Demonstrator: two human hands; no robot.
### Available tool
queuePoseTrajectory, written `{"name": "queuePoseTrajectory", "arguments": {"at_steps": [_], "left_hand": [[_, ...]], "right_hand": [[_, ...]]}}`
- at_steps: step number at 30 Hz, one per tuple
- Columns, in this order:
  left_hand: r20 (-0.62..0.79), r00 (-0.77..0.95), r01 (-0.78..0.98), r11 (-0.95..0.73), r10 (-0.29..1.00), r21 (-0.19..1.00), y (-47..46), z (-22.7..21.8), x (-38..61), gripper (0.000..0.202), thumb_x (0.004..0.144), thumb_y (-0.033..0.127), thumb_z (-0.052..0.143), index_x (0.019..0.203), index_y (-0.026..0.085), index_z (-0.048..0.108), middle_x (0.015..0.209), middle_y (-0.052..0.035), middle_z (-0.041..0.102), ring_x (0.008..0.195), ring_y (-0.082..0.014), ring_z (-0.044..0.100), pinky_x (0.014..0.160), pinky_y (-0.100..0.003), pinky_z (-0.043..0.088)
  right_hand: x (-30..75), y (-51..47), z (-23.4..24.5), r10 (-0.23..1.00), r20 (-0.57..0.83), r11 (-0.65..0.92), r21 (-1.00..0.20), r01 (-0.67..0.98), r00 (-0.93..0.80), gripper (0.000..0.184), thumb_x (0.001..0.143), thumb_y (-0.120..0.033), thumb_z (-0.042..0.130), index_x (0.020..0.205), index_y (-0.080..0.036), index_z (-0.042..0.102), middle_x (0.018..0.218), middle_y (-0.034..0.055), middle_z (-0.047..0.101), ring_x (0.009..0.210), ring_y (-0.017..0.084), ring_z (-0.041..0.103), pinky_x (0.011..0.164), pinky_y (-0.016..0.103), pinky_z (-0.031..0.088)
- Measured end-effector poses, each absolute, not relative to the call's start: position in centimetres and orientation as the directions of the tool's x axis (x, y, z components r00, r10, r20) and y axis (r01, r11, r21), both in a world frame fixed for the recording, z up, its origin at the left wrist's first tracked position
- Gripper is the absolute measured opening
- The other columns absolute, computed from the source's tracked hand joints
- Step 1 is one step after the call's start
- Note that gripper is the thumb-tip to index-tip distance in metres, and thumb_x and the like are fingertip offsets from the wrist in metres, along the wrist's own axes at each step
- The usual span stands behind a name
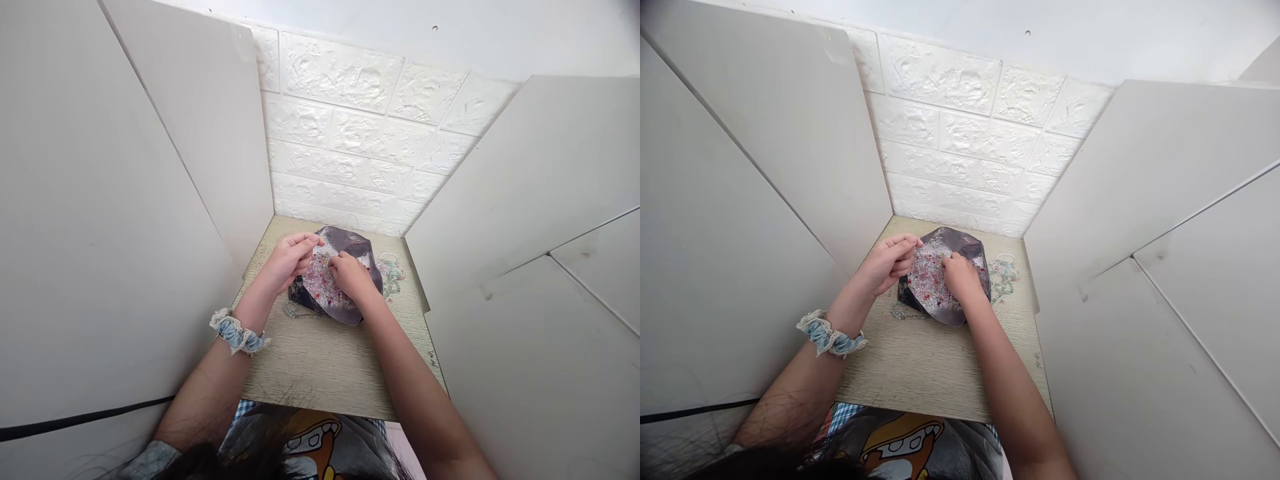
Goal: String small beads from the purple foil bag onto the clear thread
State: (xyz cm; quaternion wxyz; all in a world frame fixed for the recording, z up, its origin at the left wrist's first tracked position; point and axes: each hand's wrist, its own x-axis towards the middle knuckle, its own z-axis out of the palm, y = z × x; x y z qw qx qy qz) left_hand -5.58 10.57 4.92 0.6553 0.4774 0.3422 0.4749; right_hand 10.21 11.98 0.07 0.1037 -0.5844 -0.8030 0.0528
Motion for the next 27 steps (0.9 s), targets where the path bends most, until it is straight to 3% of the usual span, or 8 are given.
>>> {"name": "queuePoseTrajectory", "arguments": {"at_steps": [4, 7, 9, 12, 15, 27], "left_hand": [[-0.103, 0.334, -0.094, 0.142, 0.937, 0.985, 10.5, 4.9, -5.5, 0.02, 0.072, 0.035, 0.054, 0.073, 0.015, 0.054, 0.044, 0.009, 0.02, 0.035, -0.0012, 0.014, 0.033, -0.015, 0.008], [-0.143, 0.378, -0.023, 0.164, 0.915, 0.986, 10.1, 5.3, -5.2, 0.021, 0.072, 0.036, 0.053, 0.071, 0.016, 0.053, 0.043, 0.0092, 0.019, 0.035, -0.0018, 0.013, 0.034, -0.017, 0.008], [-0.15, 0.38, 0.03, 0.15, 0.913, 0.988, 9.8, 5.6, -5.0, 0.021, 0.071, 0.037, 0.053, 0.07, 0.016, 0.053, 0.042, 0.0091, 0.019, 0.035, -0.0024, 0.013, 0.035, -0.018, 0.009], [-0.139, 0.371, 0.123, 0.099, 0.918, 0.987, 9.6, 6.0, -4.9, 0.021, 0.069, 0.037, 0.053, 0.066, 0.016, 0.053, 0.043, 0.0081, 0.022, 0.037, -0.0033, 0.016, 0.037, -0.02, 0.011], [-0.113, 0.386, 0.191, 0.041, 0.916, 0.981, 9.5, 6.2, -4.8, 0.021, 0.07, 0.035, 0.05, 0.062, 0.016, 0.054, 0.043, 0.0071, 0.024, 0.038, -0.0041, 0.018, 0.039, -0.021, 0.013], [-0.034, 0.461, 0.241, -0.089, 0.887, 0.966, 9.7, 6.2, -5.0, 0.019, 0.071, 0.03, 0.046, 0.065, 0.015, 0.055, 0.046, 0.0055, 0.034, 0.042, -0.005, 0.026, 0.043, -0.02, 0.021]], "right_hand": [[10.4, 11.5, 1.1, 0.953, 0.2, 0.303, -0.552, 0.777, -0.229, 0.02, 0.083, -0.026, 0.034, 0.078, -0.017, 0.051, 0.076, 0.0022, 0.052, 0.07, 0.012, 0.047, 0.065, 0.024, 0.035], [10.5, 11.0, 1.9, 0.96, 0.197, 0.266, -0.866, 0.424, -0.201, 0.018, 0.081, -0.032, 0.04, 0.08, -0.018, 0.051, 0.071, -0.0007, 0.052, 0.064, 0.01, 0.046, 0.062, 0.023, 0.038], [10.6, 10.7, 2.3, 0.964, 0.157, 0.184, -0.976, 0.114, -0.215, 0.017, 0.076, -0.035, 0.048, 0.081, -0.019, 0.052, 0.073, -0.0014, 0.053, 0.063, 0.009, 0.047, 0.061, 0.022, 0.04], [10.5, 10.1, 2.6, 0.966, 0.096, 0.041, -0.974, -0.225, -0.242, 0.017, 0.069, -0.034, 0.059, 0.077, -0.02, 0.053, 0.078, -0.0017, 0.056, 0.066, 0.008, 0.051, 0.064, 0.022, 0.044], [10.3, 9.7, 2.7, 0.964, 0.047, -0.055, -0.928, -0.367, -0.263, 0.018, 0.064, -0.031, 0.064, 0.075, -0.02, 0.055, 0.076, -0.0021, 0.058, 0.066, 0.007, 0.054, 0.064, 0.021, 0.046], [10.1, 9.7, 2.4, 0.956, -0.003, -0.139, -0.885, -0.445, -0.294, 0.017, 0.062, -0.029, 0.068, 0.073, -0.018, 0.06, 0.063, -0.0026, 0.06, 0.06, 0.005, 0.056, 0.062, 0.017, 0.048]]}}
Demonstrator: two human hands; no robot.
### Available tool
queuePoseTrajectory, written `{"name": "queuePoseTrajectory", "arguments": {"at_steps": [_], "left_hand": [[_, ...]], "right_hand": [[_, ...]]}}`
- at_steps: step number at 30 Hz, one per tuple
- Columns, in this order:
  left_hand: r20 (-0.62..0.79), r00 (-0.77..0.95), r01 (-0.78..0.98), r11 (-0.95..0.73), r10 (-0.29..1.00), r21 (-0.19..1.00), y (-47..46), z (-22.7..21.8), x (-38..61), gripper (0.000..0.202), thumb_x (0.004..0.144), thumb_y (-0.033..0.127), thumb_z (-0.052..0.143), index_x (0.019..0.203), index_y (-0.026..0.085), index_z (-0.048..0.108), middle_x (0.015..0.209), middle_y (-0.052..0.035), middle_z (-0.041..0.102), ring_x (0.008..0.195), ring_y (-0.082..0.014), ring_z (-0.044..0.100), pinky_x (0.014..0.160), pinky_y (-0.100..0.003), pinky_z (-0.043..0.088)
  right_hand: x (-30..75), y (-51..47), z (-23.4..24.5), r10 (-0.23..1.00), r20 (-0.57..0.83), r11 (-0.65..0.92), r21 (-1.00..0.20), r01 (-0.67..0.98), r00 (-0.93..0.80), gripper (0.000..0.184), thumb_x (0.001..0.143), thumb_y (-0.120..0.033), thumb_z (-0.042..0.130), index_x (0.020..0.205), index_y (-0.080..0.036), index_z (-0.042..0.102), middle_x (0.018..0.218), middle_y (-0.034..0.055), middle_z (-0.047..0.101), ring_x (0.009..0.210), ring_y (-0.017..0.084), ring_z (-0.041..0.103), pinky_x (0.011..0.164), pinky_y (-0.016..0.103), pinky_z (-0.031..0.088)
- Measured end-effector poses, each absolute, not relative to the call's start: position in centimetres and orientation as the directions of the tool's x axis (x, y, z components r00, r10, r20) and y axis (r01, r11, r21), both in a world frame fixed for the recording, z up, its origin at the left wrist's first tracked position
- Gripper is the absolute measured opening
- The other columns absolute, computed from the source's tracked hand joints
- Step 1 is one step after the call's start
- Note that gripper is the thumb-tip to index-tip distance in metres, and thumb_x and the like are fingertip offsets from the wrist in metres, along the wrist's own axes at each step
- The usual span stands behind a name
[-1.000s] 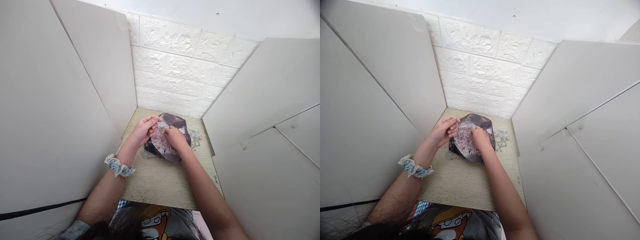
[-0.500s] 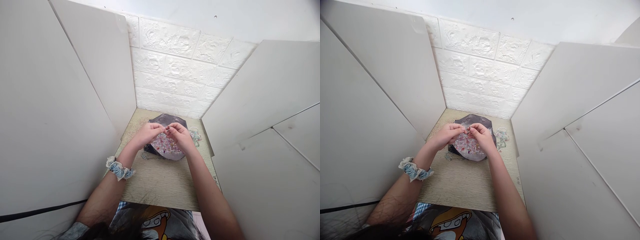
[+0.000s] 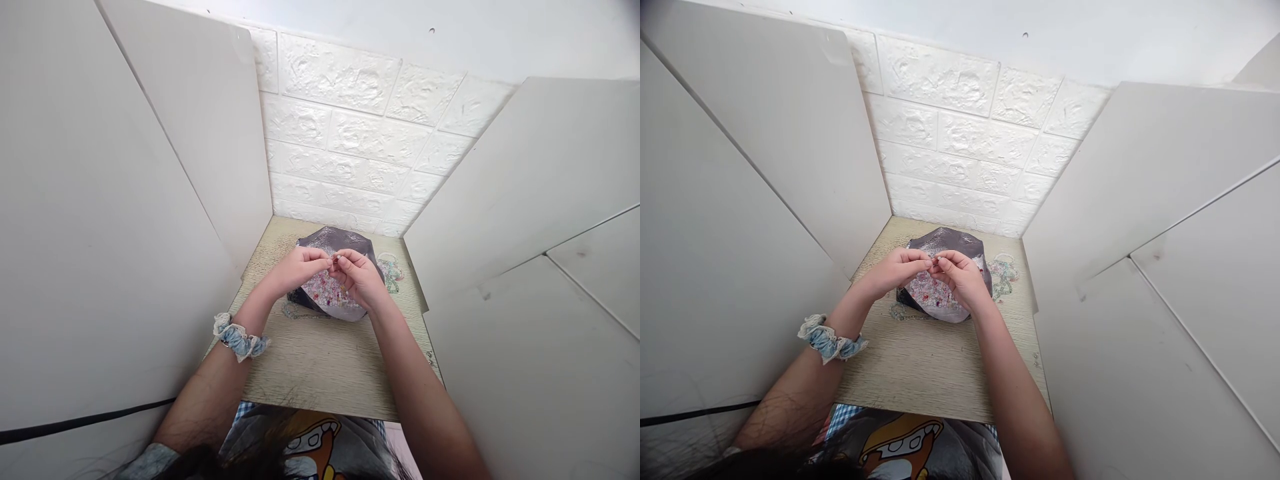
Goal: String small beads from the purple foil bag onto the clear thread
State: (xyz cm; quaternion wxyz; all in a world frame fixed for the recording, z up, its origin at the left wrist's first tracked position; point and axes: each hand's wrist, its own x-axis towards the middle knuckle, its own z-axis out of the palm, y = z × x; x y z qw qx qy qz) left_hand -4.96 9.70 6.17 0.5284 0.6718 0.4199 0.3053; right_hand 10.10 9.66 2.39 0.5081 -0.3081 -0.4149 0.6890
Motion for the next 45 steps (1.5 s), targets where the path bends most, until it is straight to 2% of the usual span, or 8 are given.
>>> {"name": "queuePoseTrajectory", "arguments": {"at_steps": [9, 18, 27, 45], "left_hand": [[-0.008, 0.476, 0.25, -0.126, 0.879, 0.96, 9.71, 6.04, -5.0, 0.023, 0.071, 0.031, 0.045, 0.067, 0.013, 0.06, 0.053, 0.0033, 0.04, 0.046, -0.0055, 0.026, 0.043, -0.02, 0.02], [-0.01, 0.463, 0.266, -0.128, 0.886, 0.955, 9.69, 6.04, -5.03, 0.022, 0.071, 0.03, 0.045, 0.065, 0.013, 0.058, 0.051, 0.0042, 0.038, 0.045, -0.0052, 0.026, 0.043, -0.02, 0.02], [0.016, 0.469, 0.278, -0.165, 0.883, 0.946, 9.83, 5.86, -5.04, 0.026, 0.071, 0.032, 0.045, 0.071, 0.013, 0.063, 0.062, -0.0004, 0.053, 0.055, -0.0087, 0.039, 0.05, -0.022, 0.029], [0.018, 0.499, 0.298, -0.191, 0.866, 0.935, 9.89, 5.79, -5.12, 0.027, 0.073, 0.031, 0.041, 0.072, 0.012, 0.062, 0.064, 0.0002, 0.051, 0.056, -0.0084, 0.038, 0.052, -0.022, 0.028]], "right_hand": [[10.02, 9.75, 2.33, 0.956, -0.03, -0.16, -0.889, -0.429, -0.293, 0.018, 0.06, -0.031, 0.069, 0.072, -0.018, 0.062, 0.065, -0.0025, 0.061, 0.059, 0.005, 0.056, 0.062, 0.017, 0.048], [10.01, 9.68, 2.41, 0.957, -0.016, -0.147, -0.888, -0.436, -0.291, 0.018, 0.061, -0.031, 0.068, 0.072, -0.019, 0.062, 0.064, -0.0026, 0.061, 0.06, 0.006, 0.057, 0.062, 0.017, 0.048], [10.07, 9.72, 2.25, 0.956, -0.039, -0.162, -0.897, -0.41, -0.292, 0.017, 0.061, -0.03, 0.068, 0.072, -0.019, 0.061, 0.066, -0.0026, 0.061, 0.06, 0.006, 0.056, 0.064, 0.019, 0.048], [9.91, 9.78, 2.16, 0.956, -0.036, -0.166, -0.884, -0.437, -0.29, 0.015, 0.062, -0.029, 0.067, 0.073, -0.019, 0.062, 0.064, -0.003, 0.061, 0.058, 0.005, 0.056, 0.062, 0.017, 0.048]]}}
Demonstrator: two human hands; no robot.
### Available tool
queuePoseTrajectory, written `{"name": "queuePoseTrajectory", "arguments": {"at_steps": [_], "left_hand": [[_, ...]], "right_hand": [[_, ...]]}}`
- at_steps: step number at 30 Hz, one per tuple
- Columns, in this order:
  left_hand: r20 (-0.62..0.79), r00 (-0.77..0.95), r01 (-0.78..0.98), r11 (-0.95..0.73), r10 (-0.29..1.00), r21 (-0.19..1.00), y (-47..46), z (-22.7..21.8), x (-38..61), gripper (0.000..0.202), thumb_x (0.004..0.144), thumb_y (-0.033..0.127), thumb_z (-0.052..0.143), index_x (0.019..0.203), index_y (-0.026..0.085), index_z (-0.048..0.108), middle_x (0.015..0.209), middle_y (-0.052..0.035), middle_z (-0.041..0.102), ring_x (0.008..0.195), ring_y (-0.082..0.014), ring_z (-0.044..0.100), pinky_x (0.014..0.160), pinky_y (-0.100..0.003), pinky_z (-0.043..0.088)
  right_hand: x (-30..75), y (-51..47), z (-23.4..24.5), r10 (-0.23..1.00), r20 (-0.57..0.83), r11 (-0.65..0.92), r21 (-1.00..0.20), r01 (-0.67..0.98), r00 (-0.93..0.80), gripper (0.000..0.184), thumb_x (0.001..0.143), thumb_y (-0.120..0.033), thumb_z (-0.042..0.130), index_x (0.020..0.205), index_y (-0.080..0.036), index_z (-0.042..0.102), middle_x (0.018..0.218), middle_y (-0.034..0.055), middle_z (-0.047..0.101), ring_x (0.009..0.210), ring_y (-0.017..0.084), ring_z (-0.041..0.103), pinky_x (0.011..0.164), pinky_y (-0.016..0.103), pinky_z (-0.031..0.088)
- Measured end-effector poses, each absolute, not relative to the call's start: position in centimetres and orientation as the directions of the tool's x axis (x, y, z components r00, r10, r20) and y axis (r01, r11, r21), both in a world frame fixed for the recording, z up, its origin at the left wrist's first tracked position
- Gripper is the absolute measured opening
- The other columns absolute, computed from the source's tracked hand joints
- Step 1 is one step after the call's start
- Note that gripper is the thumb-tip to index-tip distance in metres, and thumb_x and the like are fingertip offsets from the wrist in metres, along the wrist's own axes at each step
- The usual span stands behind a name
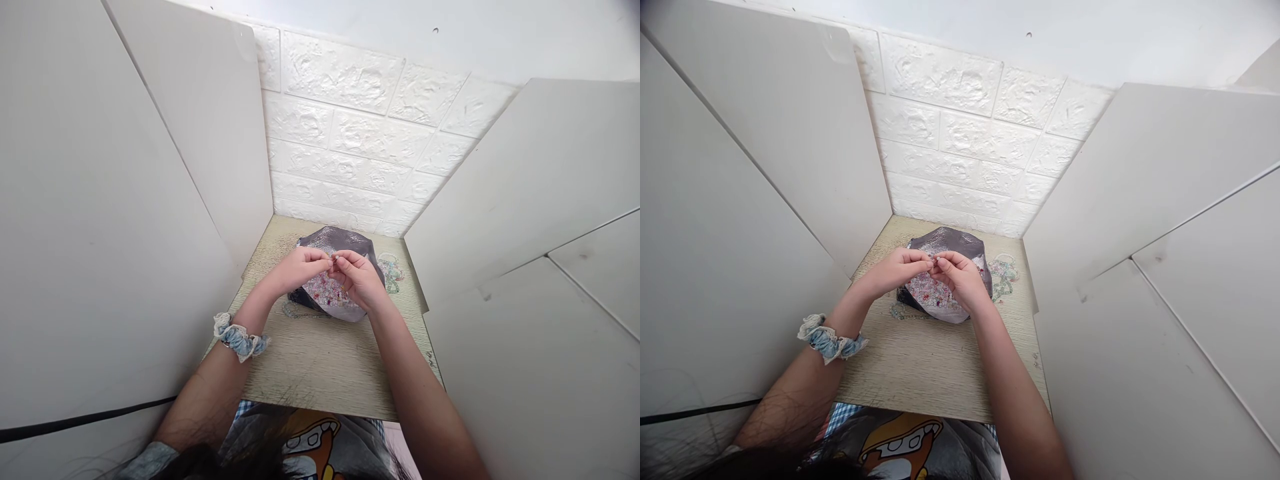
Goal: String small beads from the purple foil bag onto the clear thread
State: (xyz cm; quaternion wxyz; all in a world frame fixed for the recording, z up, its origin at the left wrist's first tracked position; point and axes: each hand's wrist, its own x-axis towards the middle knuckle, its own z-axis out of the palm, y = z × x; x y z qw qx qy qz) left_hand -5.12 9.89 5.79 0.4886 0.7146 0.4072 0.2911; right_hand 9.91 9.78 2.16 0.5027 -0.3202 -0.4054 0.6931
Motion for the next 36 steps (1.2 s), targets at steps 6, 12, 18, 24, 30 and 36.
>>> {"name": "queuePoseTrajectory", "arguments": {"at_steps": [6, 12, 18, 24, 30, 36], "left_hand": [[0.011, 0.488, 0.307, -0.183, 0.872, 0.934, 9.8, 5.9, -5.1, 0.028, 0.073, 0.032, 0.041, 0.07, 0.012, 0.06, 0.062, 0.0002, 0.049, 0.055, -0.0083, 0.036, 0.051, -0.022, 0.027], [0.003, 0.471, 0.303, -0.165, 0.882, 0.938, 9.8, 5.9, -5.1, 0.027, 0.073, 0.031, 0.043, 0.07, 0.012, 0.062, 0.06, 0.0008, 0.048, 0.054, -0.0075, 0.035, 0.05, -0.021, 0.026], [-0.05, 0.479, 0.321, -0.122, 0.876, 0.939, 10.0, 5.8, -5.2, 0.032, 0.073, 0.038, 0.046, 0.072, 0.011, 0.063, 0.056, 0.002, 0.045, 0.05, -0.0066, 0.032, 0.049, -0.021, 0.025], [-0.06, 0.459, 0.348, -0.117, 0.886, 0.93, 10.1, 5.7, -5.2, 0.035, 0.072, 0.042, 0.047, 0.073, 0.01, 0.064, 0.054, 0.0025, 0.04, 0.051, -0.0067, 0.03, 0.048, -0.021, 0.023], [-0.09, 0.444, 0.368, -0.09, 0.891, 0.926, 10.0, 5.6, -5.2, 0.034, 0.071, 0.042, 0.048, 0.071, 0.011, 0.063, 0.049, 0.0046, 0.031, 0.046, -0.0056, 0.023, 0.044, -0.021, 0.017], [-0.099, 0.444, 0.337, -0.063, 0.891, 0.939, 9.9, 5.5, -5.2, 0.033, 0.071, 0.043, 0.049, 0.067, 0.012, 0.06, 0.047, 0.0056, 0.025, 0.043, -0.0048, 0.019, 0.041, -0.021, 0.013]], "right_hand": [[9.9, 9.7, 2.2, 0.956, -0.035, -0.165, -0.885, -0.435, -0.291, 0.015, 0.061, -0.028, 0.068, 0.072, -0.019, 0.062, 0.064, -0.0029, 0.062, 0.058, 0.005, 0.056, 0.062, 0.017, 0.048], [9.9, 9.8, 2.0, 0.955, -0.021, -0.152, -0.891, -0.429, -0.295, 0.014, 0.062, -0.028, 0.067, 0.072, -0.019, 0.062, 0.066, -0.0029, 0.062, 0.06, 0.005, 0.057, 0.063, 0.017, 0.048], [10.0, 9.7, 1.9, 0.956, -0.003, -0.114, -0.925, -0.361, -0.295, 0.013, 0.065, -0.028, 0.065, 0.074, -0.019, 0.062, 0.068, -0.0035, 0.06, 0.062, 0.005, 0.056, 0.067, 0.019, 0.048], [10.2, 9.7, 2.2, 0.965, 0.048, 0.006, -0.987, -0.16, -0.257, 0.015, 0.067, -0.031, 0.062, 0.076, -0.019, 0.062, 0.069, -0.0022, 0.06, 0.066, 0.007, 0.056, 0.069, 0.023, 0.047], [10.6, 9.3, 2.8, 0.961, 0.165, 0.198, -0.971, 0.134, -0.22, 0.016, 0.07, -0.031, 0.058, 0.078, -0.019, 0.063, 0.074, 0.0008, 0.062, 0.07, 0.011, 0.055, 0.066, 0.025, 0.045], [10.4, 8.8, 3.4, 0.944, 0.284, 0.323, -0.903, 0.283, -0.171, 0.017, 0.073, -0.031, 0.053, 0.069, -0.017, 0.062, 0.066, 0.0007, 0.059, 0.064, 0.011, 0.052, 0.059, 0.023, 0.04]]}}
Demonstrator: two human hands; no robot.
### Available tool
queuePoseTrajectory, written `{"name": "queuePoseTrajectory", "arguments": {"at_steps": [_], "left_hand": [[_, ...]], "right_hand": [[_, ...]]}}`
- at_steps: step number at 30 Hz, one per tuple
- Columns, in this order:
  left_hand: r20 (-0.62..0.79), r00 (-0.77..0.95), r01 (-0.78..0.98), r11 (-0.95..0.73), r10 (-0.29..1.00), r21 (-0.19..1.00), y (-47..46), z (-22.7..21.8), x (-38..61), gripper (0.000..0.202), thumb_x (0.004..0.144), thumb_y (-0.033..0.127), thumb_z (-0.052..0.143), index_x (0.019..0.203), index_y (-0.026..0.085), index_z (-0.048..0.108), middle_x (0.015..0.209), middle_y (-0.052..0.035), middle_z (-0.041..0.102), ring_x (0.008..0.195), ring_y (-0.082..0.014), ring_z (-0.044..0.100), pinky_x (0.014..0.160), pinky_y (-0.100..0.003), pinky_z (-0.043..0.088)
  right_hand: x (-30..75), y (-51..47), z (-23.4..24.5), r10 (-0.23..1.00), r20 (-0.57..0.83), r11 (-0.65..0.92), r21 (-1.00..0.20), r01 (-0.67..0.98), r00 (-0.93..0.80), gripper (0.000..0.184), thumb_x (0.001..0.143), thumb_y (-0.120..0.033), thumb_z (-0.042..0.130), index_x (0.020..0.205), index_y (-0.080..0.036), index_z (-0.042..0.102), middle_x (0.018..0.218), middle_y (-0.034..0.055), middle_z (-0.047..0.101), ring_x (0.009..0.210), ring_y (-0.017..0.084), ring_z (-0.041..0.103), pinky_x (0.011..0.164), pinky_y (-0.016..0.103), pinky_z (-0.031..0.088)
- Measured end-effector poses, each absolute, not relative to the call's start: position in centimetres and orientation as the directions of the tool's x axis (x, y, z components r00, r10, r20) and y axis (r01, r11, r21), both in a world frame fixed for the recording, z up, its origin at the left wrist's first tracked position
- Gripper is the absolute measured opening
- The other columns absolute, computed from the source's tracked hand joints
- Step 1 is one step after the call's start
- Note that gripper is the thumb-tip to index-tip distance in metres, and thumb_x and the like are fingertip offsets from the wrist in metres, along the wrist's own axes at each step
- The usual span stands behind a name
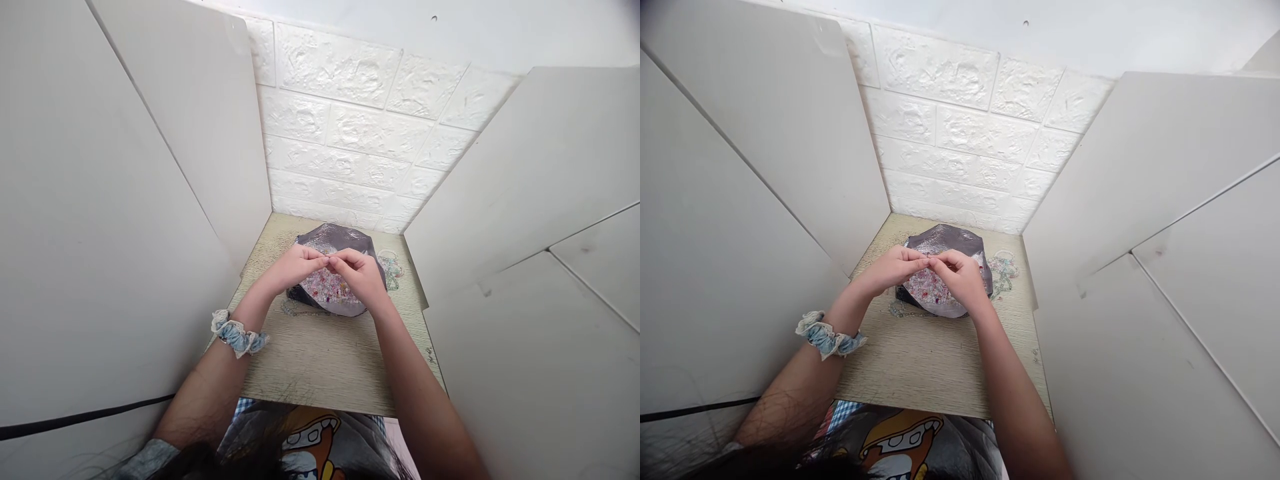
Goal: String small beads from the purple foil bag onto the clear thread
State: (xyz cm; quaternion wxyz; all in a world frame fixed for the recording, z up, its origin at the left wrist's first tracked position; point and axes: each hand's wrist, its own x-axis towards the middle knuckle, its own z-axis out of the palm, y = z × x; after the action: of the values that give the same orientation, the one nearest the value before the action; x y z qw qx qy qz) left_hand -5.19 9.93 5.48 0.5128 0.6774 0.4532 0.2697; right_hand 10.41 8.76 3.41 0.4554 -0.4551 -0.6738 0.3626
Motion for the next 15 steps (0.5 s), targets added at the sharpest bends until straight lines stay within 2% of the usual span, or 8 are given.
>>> {"name": "queuePoseTrajectory", "arguments": {"at_steps": [4, 8, 12, 15], "left_hand": [[-0.141, 0.508, 0.231, 0.024, 0.85, 0.973, 9.89, 5.47, -5.13, 0.032, 0.071, 0.043, 0.051, 0.058, 0.014, 0.048, 0.046, 0.0071, 0.02, 0.04, -0.0037, 0.016, 0.039, -0.021, 0.011], [-0.168, 0.553, 0.065, 0.158, 0.816, 0.985, 9.99, 5.28, -5.14, 0.04, 0.072, 0.045, 0.052, 0.052, 0.017, 0.032, 0.047, 0.0079, 0.016, 0.039, -0.0026, 0.011, 0.037, -0.02, 0.008], [-0.141, 0.586, -0.029, 0.194, 0.798, 0.981, 10.03, 5.26, -5.29, 0.037, 0.072, 0.045, 0.052, 0.056, 0.015, 0.037, 0.049, 0.0075, 0.02, 0.039, -0.002, 0.014, 0.037, -0.018, 0.008], [-0.106, 0.604, -0.046, 0.167, 0.79, 0.985, 10.0, 5.33, -5.39, 0.033, 0.073, 0.042, 0.052, 0.058, 0.014, 0.045, 0.05, 0.0047, 0.033, 0.043, -0.0031, 0.028, 0.039, -0.017, 0.019]], "right_hand": [[10.08, 8.59, 3.54, 0.941, 0.326, 0.339, -0.892, 0.299, -0.094, 0.016, 0.073, -0.026, 0.052, 0.061, -0.016, 0.057, 0.062, -0.0002, 0.056, 0.059, 0.01, 0.05, 0.055, 0.022, 0.039], [9.79, 8.49, 3.68, 0.884, 0.46, 0.465, -0.842, 0.275, -0.086, 0.013, 0.074, -0.023, 0.051, 0.064, -0.017, 0.058, 0.067, 0.0004, 0.056, 0.062, 0.01, 0.05, 0.056, 0.023, 0.04], [9.52, 8.17, 4.12, 0.817, 0.57, 0.573, -0.784, 0.241, -0.089, 0.011, 0.074, -0.021, 0.052, 0.069, -0.019, 0.061, 0.079, 0.0021, 0.057, 0.073, 0.011, 0.053, 0.062, 0.024, 0.042], [9.39, 7.88, 4.44, 0.81, 0.583, 0.582, -0.781, 0.229, -0.069, 0.011, 0.074, -0.023, 0.052, 0.068, -0.02, 0.061, 0.081, 0.0022, 0.056, 0.077, 0.012, 0.053, 0.066, 0.025, 0.043]]}}
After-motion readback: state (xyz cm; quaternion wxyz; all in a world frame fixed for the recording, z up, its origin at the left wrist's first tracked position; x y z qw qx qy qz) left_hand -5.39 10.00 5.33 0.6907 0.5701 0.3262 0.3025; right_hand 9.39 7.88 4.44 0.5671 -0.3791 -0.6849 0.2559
